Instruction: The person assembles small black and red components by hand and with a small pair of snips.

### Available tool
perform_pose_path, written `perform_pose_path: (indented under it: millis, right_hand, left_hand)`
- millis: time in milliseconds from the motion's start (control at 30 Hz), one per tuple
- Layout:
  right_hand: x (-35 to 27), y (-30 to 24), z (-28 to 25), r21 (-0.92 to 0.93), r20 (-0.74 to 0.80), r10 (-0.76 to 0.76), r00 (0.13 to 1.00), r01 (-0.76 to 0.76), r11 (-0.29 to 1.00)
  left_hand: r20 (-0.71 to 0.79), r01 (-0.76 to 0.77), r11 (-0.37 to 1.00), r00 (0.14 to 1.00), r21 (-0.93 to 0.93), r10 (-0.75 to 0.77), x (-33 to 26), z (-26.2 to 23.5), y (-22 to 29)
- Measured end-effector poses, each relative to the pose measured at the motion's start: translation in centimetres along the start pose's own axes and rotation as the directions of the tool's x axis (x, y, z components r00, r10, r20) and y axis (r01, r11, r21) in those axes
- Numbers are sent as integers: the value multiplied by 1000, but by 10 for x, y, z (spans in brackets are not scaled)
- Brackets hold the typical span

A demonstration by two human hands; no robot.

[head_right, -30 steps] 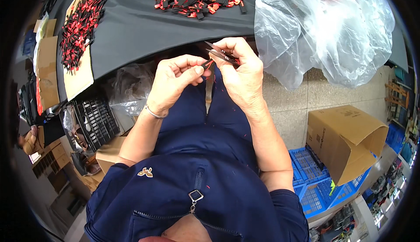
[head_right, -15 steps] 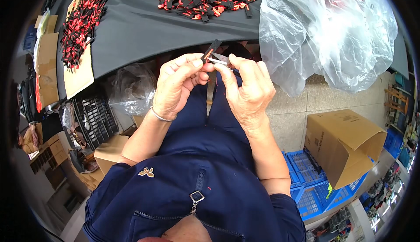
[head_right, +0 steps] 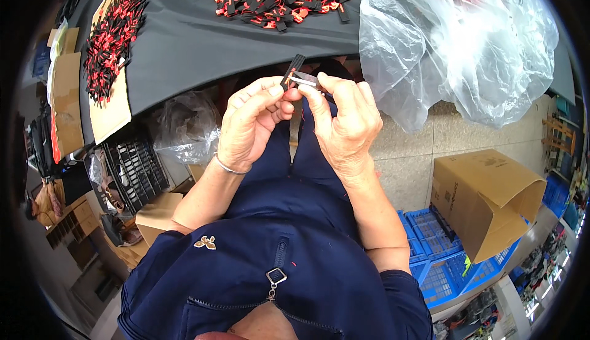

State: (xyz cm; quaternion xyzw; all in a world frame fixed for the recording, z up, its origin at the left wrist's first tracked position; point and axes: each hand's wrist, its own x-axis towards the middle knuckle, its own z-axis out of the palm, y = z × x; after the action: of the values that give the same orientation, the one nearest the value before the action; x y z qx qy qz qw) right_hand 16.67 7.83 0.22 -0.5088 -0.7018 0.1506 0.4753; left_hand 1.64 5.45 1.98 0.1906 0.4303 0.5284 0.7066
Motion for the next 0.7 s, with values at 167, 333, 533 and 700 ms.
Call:
perform_pose_path:
  millis: [167, 333, 533, 700]
  right_hand:
    - [-2, 0, 0, 5, 13, 21, 1000, -21, 1000]
    - [0, 3, 2, 0, -8, -9, 1000, 9, 1000]
    - [-2, 5, 5, 4, -5, 10, 1000, -10, 1000]
    - [-3, 8, 5, 7, 7, -4, 1000, 4, 1000]
  left_hand:
    - [-5, 12, 994, 1000, -107, -13, 3, -3, -5]
    - [-8, 6, 1000, 1000, -28, -7, 3, -1, -4]
    - [-20, 26, 999, 999, -44, -27, 2, -2, -8]
    - [-20, 9, 999, 1000, -42, -9, 3, -4, -10]
